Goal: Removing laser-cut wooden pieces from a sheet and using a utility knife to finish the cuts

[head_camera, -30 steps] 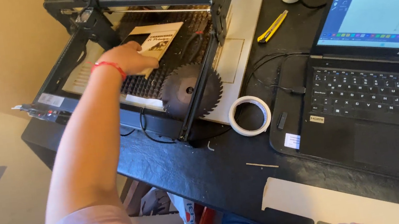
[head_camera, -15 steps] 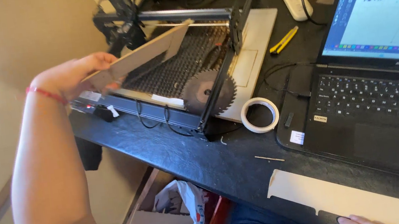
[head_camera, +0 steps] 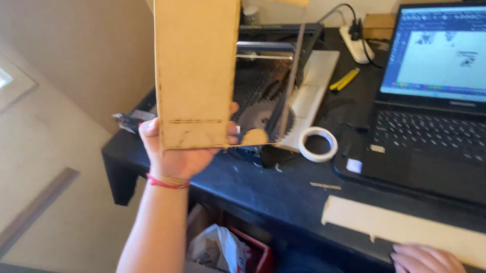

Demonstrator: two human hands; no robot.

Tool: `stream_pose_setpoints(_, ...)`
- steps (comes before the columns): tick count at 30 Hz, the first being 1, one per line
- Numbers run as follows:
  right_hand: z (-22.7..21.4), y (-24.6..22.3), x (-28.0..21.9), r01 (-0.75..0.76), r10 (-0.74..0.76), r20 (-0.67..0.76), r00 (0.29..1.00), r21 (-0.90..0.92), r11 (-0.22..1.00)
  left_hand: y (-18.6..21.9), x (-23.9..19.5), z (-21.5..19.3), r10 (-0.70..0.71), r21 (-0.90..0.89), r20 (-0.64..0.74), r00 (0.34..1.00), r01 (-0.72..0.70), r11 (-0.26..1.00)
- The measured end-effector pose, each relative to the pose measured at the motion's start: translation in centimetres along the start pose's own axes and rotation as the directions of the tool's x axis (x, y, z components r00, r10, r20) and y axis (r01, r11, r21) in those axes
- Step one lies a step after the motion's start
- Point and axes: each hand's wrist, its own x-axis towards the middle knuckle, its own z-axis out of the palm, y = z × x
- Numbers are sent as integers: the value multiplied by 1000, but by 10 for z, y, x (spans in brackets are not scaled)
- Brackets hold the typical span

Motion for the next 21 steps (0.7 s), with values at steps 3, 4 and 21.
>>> stream_pose_setpoints(3,-40,-32,31,-155,170,-123,978,126,980,-47,-6,23,34,-113,79,996,-25,993)
stream_pose_setpoints(4,-49,-35,37,-145,175,-146,974,195,970,-63,-7,31,50,-151,121,991,-32,988)
stream_pose_setpoints(21,-82,-30,45,-493,724,93,683,790,364,-155,-33,108,-148,-272,292,945,230,934)
